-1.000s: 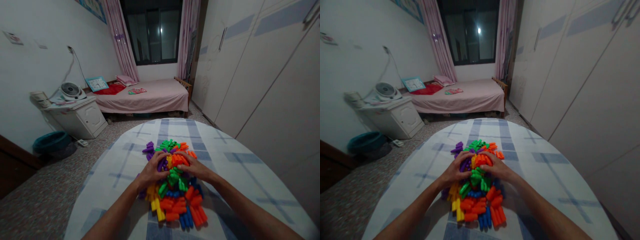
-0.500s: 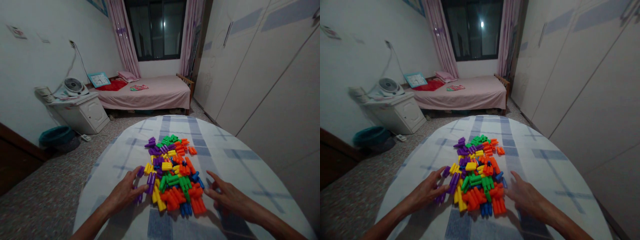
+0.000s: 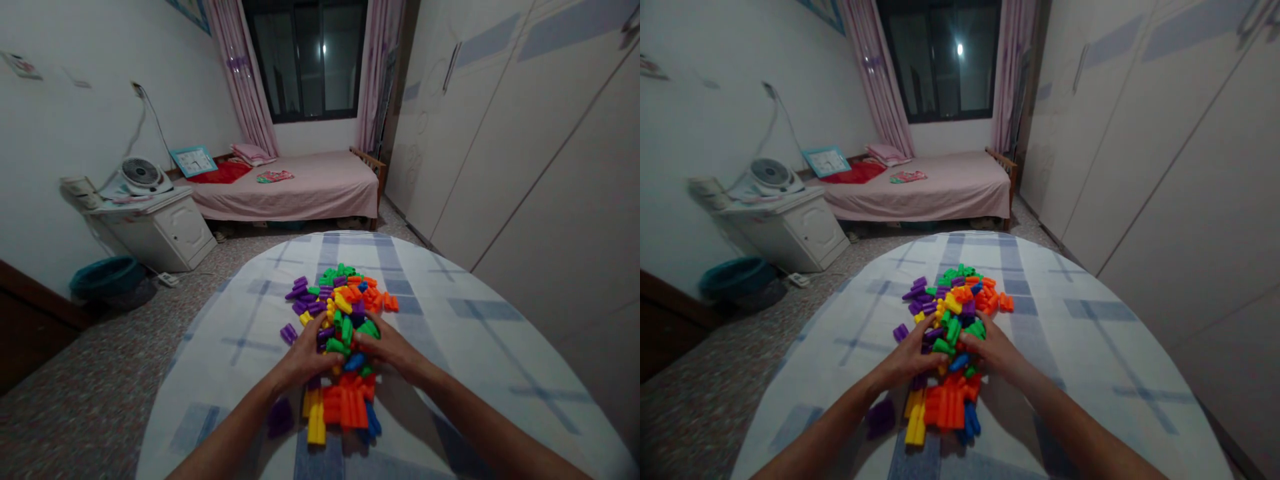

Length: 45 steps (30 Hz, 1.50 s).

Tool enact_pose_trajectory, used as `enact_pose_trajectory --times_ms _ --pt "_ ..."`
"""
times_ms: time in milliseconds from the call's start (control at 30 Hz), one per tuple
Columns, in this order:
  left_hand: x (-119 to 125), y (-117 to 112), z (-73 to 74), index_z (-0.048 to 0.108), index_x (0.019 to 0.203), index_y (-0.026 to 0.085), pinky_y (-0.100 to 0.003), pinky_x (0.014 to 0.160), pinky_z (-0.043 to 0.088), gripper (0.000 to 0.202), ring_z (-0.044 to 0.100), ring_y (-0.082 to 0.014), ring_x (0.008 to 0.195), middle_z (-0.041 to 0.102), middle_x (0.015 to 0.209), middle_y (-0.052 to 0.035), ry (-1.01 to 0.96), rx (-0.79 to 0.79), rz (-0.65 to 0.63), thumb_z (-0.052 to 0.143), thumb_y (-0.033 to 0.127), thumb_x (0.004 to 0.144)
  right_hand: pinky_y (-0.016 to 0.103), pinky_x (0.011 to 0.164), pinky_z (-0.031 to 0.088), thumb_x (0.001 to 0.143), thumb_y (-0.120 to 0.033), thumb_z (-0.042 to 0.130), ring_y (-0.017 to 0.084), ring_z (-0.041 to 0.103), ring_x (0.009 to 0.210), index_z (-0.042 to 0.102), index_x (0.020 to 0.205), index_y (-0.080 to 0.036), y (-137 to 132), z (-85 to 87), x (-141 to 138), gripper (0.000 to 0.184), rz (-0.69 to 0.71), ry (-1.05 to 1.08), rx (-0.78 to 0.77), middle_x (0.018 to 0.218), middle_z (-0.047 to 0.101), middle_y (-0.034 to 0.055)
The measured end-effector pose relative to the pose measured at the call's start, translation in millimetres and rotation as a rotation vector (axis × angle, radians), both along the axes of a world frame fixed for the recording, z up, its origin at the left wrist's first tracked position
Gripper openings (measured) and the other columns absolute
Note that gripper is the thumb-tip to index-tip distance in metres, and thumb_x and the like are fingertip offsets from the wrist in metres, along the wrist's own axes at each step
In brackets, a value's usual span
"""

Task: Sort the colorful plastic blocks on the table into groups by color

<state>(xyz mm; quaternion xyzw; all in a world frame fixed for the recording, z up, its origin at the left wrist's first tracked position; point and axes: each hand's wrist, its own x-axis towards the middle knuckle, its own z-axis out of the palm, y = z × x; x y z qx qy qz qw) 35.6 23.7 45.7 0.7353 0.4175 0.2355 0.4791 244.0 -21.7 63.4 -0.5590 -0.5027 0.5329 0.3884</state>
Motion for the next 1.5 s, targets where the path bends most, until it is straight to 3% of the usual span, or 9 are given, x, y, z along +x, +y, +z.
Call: enact_pose_trajectory --times_ms 133,333,533,700,900,1100,1267,1400,1500 --pt "-4 5 8.6 0.029 0.142 0.018 -0.043 0.106 0.034 0.077 0.04 -0.027 0.128 0.039 0.142 -0.0126 0.044 0.107 -0.021 0.062 0.031 0.074 0.045 0.096 0.042 0.075 -0.04 0.062 0.026 0.054 0.112 0.04 0.136 -0.019 6 12.6 -4 0.068 0.058 -0.281 0.23 0.126 0.055 0.0098" --pt "-46 -18 41.8 0.032 0.141 0.023 -0.04 0.107 0.032 0.066 0.038 -0.0242 0.129 0.037 0.142 -0.0095 0.269 0.307 0.044 0.053 0.034 0.079 0.043 0.097 0.042 0.078 -0.035 0.061 0.025 0.049 0.119 0.038 0.138 -0.03 -30 48.0 -2 0.065 0.219 -0.425 0.421 0.136 0.047 0.0073" --pt "-85 -82 34.1 0.026 0.143 0.032 -0.035 0.085 0.046 0.089 0.057 -0.0277 0.107 0.045 0.131 -0.0091 0.633 0.057 0.111 0.065 0.041 0.064 0.033 0.069 0.053 0.064 -0.031 0.07 0.017 0.062 0.076 0.025 0.145 -0.027 -89 0.5 12 0.092 0.118 -0.486 -0.034 0.115 0.057 0.0099" --pt "-49 -92 8.1 0.019 0.145 0.032 -0.034 0.083 0.047 0.106 0.054 -0.0302 0.11 0.037 0.136 -0.0115 0.609 0.08 0.13 0.072 0.04 0.054 0.026 0.045 0.048 0.062 -0.026 0.066 0.012 0.059 0.057 0.01 0.147 -0.025 -91 -33.4 -20 0.101 -0.064 -0.231 -0.119 0.12 0.055 0.0115" --pt "-2 -57 1.2 0.025 0.143 0.021 -0.036 0.094 0.044 0.087 0.051 -0.0259 0.115 0.04 0.13 -0.0128 0.252 0.177 0.252 0.062 0.024 0.064 0.028 0.052 0.052 0.067 -0.034 0.067 0.015 0.062 0.066 0.025 0.138 -0.024 -50 -11.7 -46 0.083 -0.089 0.07 -0.05 0.112 0.06 0.0078" --pt "10 -1 35.0 0.037 0.136 0.016 -0.041 0.102 0.038 0.077 0.046 -0.0271 0.12 0.048 0.127 -0.0135 0.104 0.303 0.283 0.064 0.022 0.064 0.035 0.075 0.054 0.072 -0.039 0.064 0.021 0.063 0.091 0.046 0.123 -0.02 -8 38.3 -40 0.058 -0.014 0.198 0.018 0.112 0.061 0.0065" --pt "-4 43 52.5 0.035 0.138 0.02 -0.038 0.102 0.038 0.07 0.046 -0.0257 0.123 0.043 0.137 -0.0121 0.337 0.415 0.231 0.056 0.047 0.078 0.039 0.083 0.051 0.075 -0.038 0.062 0.024 0.06 0.099 0.051 0.124 -0.021 38 44.2 -1 0.053 -0.051 -0.325 0.263 0.118 0.06 0.0085" --pt "-24 84 36.2 0.044 0.132 0.014 -0.037 0.099 0.04 0.062 0.047 -0.0272 0.122 0.045 0.136 -0.0163 0.519 0.405 0.407 0.046 0.052 0.083 0.033 0.091 0.045 0.088 -0.037 0.046 0.021 0.059 0.103 0.055 0.122 -0.015 96 28.8 42 0.042 -0.164 -0.8 0.332 0.125 0.056 0.0129" --pt "-31 118 16.2 0.049 0.128 0.009 -0.039 0.095 0.041 0.064 0.051 -0.0306 0.119 0.052 0.128 -0.0211 0.64 0.292 0.45 0.041 0.055 0.084 0.032 0.094 0.042 0.093 -0.038 0.037 0.022 0.057 0.109 0.054 0.125 -0.013 145 16.1 63 0.044 -0.052 -1.02 0.242 0.127 0.056 0.0157"
